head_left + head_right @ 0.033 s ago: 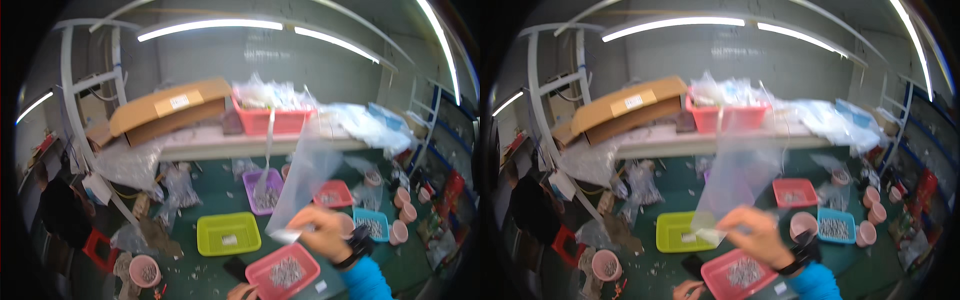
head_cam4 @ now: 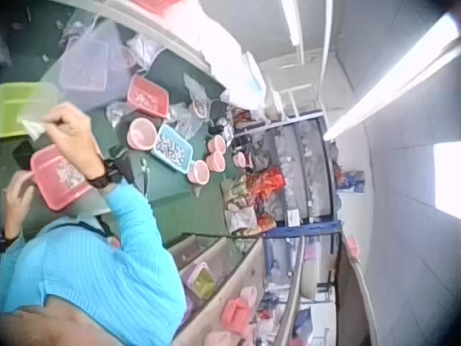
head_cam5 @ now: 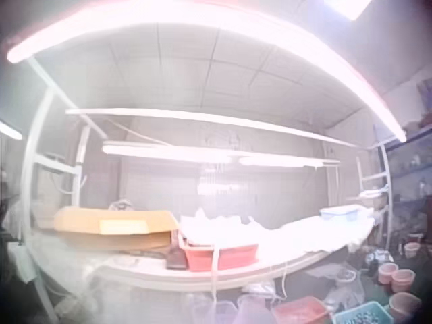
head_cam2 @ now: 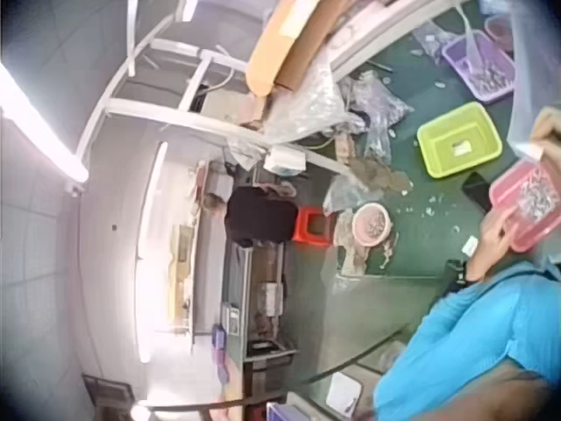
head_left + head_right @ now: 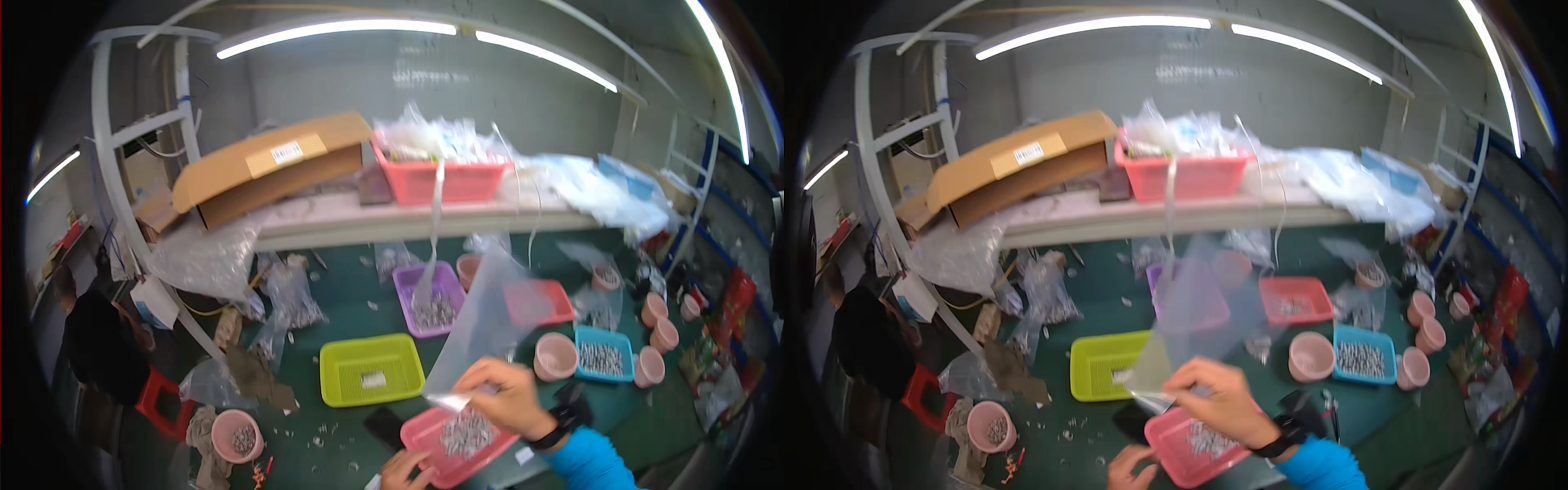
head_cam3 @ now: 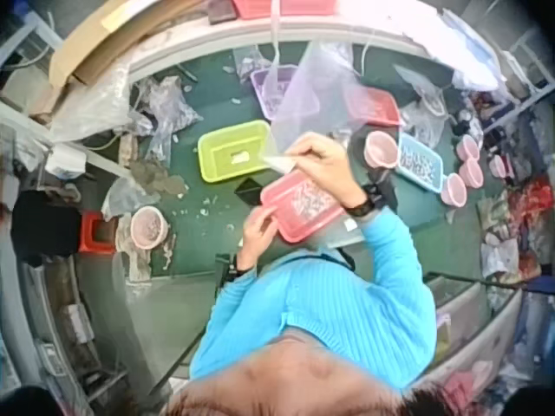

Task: Sorting small white plastic cross-shaped components into various colored plastic bins and writing on identification labels.

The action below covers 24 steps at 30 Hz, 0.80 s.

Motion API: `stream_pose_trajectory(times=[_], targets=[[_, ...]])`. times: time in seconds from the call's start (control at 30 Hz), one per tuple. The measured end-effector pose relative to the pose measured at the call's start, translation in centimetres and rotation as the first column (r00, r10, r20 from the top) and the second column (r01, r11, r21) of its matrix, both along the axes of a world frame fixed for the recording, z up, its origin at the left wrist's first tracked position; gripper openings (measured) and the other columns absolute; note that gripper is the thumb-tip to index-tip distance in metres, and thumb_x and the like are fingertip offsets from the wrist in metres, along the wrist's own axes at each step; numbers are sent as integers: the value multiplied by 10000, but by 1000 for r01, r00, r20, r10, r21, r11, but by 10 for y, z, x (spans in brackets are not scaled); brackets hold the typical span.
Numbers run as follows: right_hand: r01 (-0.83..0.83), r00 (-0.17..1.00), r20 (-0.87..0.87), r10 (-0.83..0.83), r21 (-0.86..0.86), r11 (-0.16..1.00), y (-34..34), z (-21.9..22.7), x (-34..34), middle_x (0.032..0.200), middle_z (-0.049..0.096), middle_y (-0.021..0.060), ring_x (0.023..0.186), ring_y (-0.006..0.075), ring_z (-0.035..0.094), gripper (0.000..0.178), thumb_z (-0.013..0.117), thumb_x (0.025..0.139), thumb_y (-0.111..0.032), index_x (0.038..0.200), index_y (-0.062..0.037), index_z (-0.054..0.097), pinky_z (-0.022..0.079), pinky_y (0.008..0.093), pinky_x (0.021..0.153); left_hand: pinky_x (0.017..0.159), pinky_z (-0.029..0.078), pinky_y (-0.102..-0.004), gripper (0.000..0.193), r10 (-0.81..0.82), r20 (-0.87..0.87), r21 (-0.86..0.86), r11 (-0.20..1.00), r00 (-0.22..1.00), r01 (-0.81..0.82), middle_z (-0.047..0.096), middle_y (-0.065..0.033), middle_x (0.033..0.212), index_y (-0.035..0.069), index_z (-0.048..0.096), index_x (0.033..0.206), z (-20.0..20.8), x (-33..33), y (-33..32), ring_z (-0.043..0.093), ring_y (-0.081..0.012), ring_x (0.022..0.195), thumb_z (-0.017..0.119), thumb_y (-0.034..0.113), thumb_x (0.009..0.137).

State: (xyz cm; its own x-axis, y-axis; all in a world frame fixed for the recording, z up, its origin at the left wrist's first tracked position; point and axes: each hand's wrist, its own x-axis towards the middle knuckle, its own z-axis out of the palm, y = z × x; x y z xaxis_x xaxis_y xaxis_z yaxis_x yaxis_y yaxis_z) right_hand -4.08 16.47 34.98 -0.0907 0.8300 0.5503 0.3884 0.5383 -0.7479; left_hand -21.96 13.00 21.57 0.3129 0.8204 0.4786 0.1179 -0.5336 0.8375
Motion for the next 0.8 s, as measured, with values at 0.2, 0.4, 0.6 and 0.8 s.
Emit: stream_pose_trajectory(times=[0.2,0.4,0.6,0.8], targets=[[-125,687,-612,-392,-631,766,-58,-141,-33,641,530,29,544,60,486,173,615,727,-117,692,-26,472,388,171,476,629,419,-319,250,28,-149,-160,986,988,-52,523,-140,805,0,511,839,-29,26,-22,515,-272,727,626,106,643],[-161,918,-354,-181,-747,645,-86,-158,-22,582,453,-42,536,22,401,203,626,723,-154,644,-56,466,331,167,466,508,390,-237,92,-247,40,-498,835,968,234,529,-49,599,-7,545,686,-46,-3,-37,487,-105,553,550,72,732],[-26,969,-198,-149,-680,733,-94,-174,-13,579,483,-16,544,62,454,134,589,720,-106,749,-29,483,378,216,488,519,398,-275,110,92,-172,-481,861,981,-165,526,-92,618,-4,535,740,-38,-26,-35,495,-164,553,512,102,760],[29,998,-20,-63,-730,683,-80,-191,15,772,552,156,724,242,545,298,579,704,-178,902,23,482,426,313,619,540,396,-366,151,151,-551,-253,907,821,-337,513,-196,694,6,491,727,-19,-24,-30,502,-324,605,450,135,793]])
